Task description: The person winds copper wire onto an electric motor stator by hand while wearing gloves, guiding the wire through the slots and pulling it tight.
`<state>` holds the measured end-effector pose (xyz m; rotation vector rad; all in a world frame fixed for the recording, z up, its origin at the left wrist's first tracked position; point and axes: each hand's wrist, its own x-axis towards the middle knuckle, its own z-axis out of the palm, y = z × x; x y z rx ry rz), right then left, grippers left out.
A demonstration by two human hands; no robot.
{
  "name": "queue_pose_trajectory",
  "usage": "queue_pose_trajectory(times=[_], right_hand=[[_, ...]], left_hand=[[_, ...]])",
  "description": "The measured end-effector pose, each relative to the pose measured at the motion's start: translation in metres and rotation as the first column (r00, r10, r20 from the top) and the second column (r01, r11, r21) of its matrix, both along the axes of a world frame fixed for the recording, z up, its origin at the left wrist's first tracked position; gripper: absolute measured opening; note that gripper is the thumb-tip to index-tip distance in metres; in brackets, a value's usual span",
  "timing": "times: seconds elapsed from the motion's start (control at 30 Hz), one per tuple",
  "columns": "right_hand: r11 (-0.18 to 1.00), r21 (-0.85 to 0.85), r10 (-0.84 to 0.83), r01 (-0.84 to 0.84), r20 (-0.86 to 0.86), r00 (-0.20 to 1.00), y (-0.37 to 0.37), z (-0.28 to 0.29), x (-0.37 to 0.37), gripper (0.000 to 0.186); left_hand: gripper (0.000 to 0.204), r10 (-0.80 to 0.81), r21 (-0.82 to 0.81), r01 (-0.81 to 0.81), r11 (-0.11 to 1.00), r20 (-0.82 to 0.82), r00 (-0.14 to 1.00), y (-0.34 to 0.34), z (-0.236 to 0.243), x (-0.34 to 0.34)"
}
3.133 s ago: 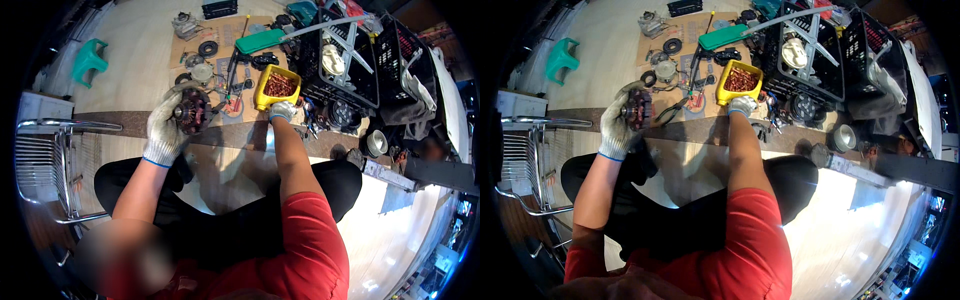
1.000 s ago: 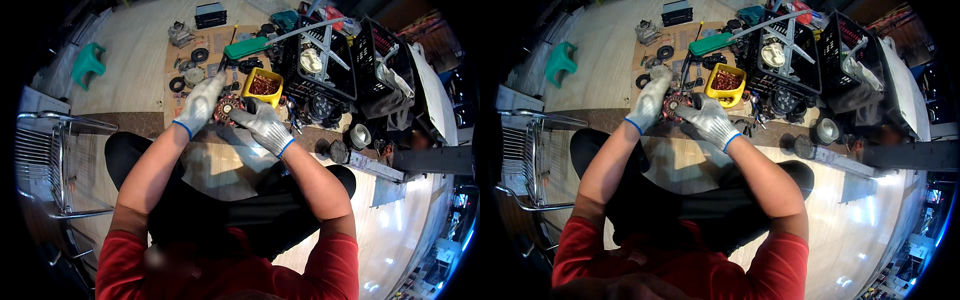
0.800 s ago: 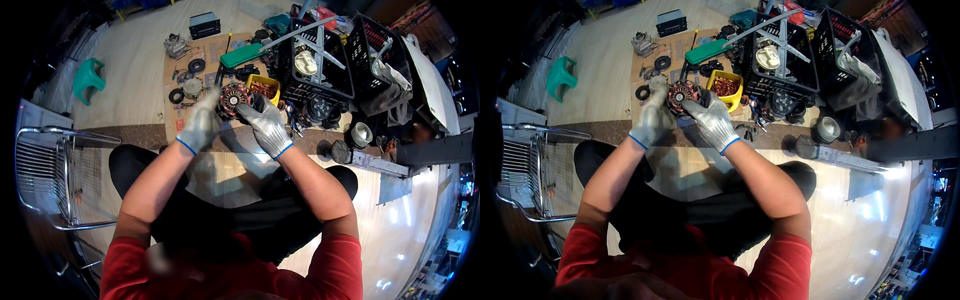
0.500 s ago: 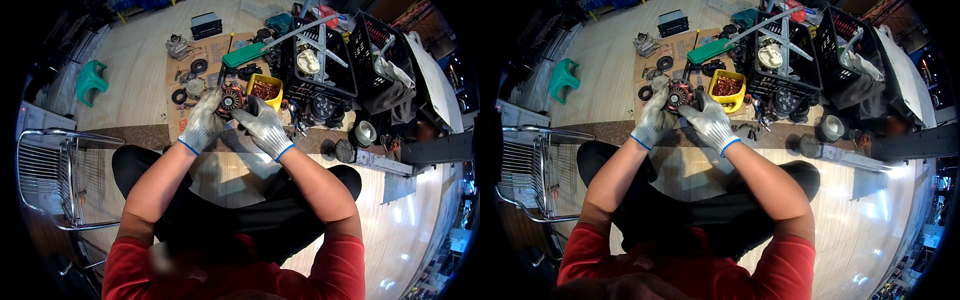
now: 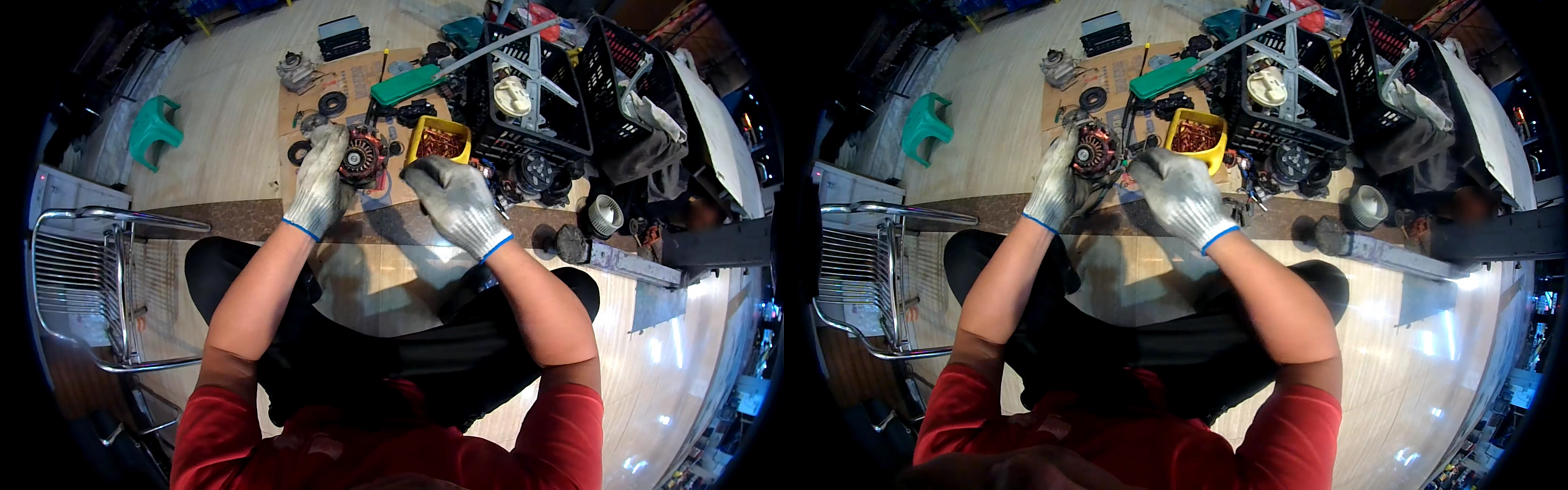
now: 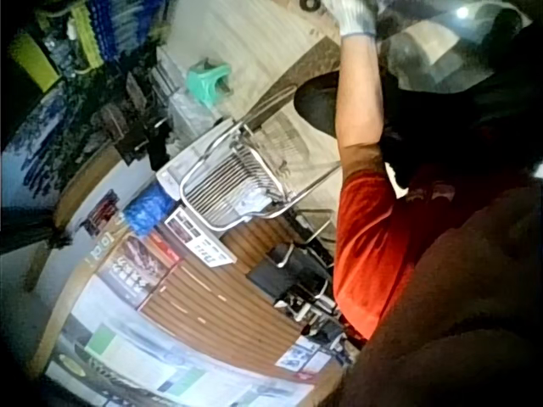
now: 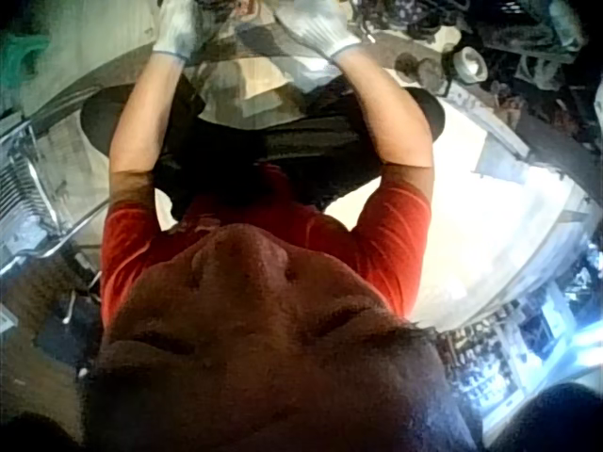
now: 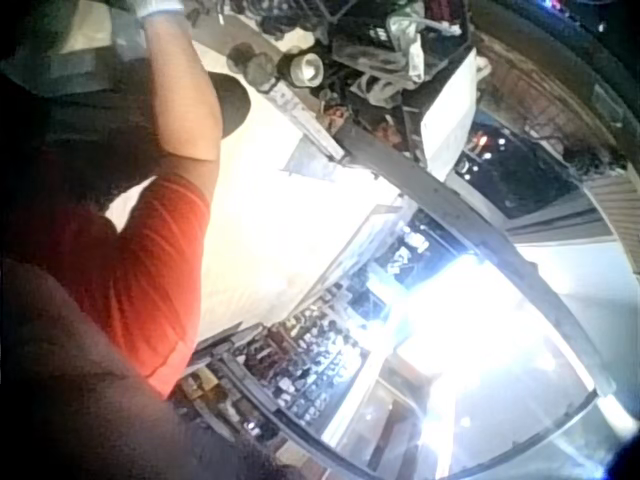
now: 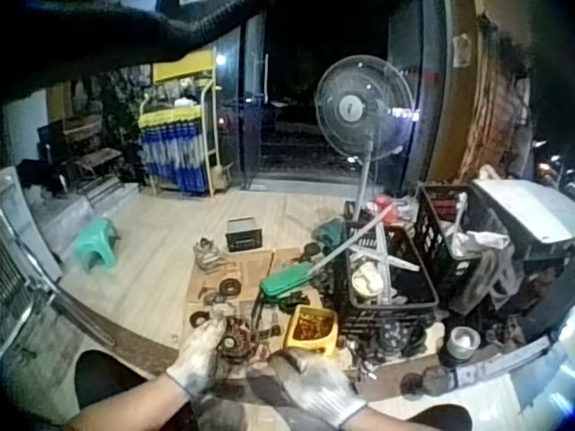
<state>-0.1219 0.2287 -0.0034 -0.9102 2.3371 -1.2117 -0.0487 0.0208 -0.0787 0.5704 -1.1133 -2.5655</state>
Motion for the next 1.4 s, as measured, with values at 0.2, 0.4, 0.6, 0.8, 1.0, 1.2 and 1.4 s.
queue_pose_trajectory(times=[0.2, 0.4, 0.6, 0.8, 1.0, 1.2, 1.4], right_hand=[[0.993, 0.102, -0.007, 0.055, -0.417, 0.909, 0.014, -0.018, -0.04, 0.029], [0.988, 0.139, 0.136, -0.07, -0.552, 0.823, 0.013, -0.046, -0.042, 0.024], [0.88, 0.44, 0.366, -0.177, -0.391, 0.845, 0.027, -0.062, -0.07, 0.02], [0.805, 0.593, 0.223, -0.014, -0.28, 0.934, 0.042, -0.057, -0.094, 0.038], [0.999, 0.037, -0.018, 0.035, -0.397, 0.918, 0.014, -0.013, -0.06, 0.06], [0.985, 0.104, 0.172, -0.138, -0.646, 0.744, -0.032, -0.038, -0.011, 0.061], [0.941, 0.266, 0.332, -0.21, -0.602, 0.726, -0.034, -0.054, -0.006, 0.021]], left_hand=[[0.033, 0.005, 0.258, -0.007, 0.966, 0.008, 1.0, 0.003, 0.02, 0.001], [0.042, 0.031, 0.216, -0.035, 0.976, 0.023, 0.999, -0.01, 0.055, 0.007], [0.052, 0.237, 0.159, -0.252, 0.955, 0.107, 0.966, -0.029, 0.055, 0.006], [0.043, 0.359, 0.197, -0.366, 0.91, 0.07, 0.931, -0.039, 0.044, 0.009], [0.033, 0.185, 0.078, -0.182, 0.98, -0.029, 0.982, -0.017, 0.038, 0.009], [0.028, 0.132, 0.06, -0.125, 0.99, -0.128, 0.983, 0.005, 0.017, 0.001], [0.026, 0.142, 0.013, -0.141, 0.99, -0.11, 0.984, 0.014, 0.025, -0.001]])
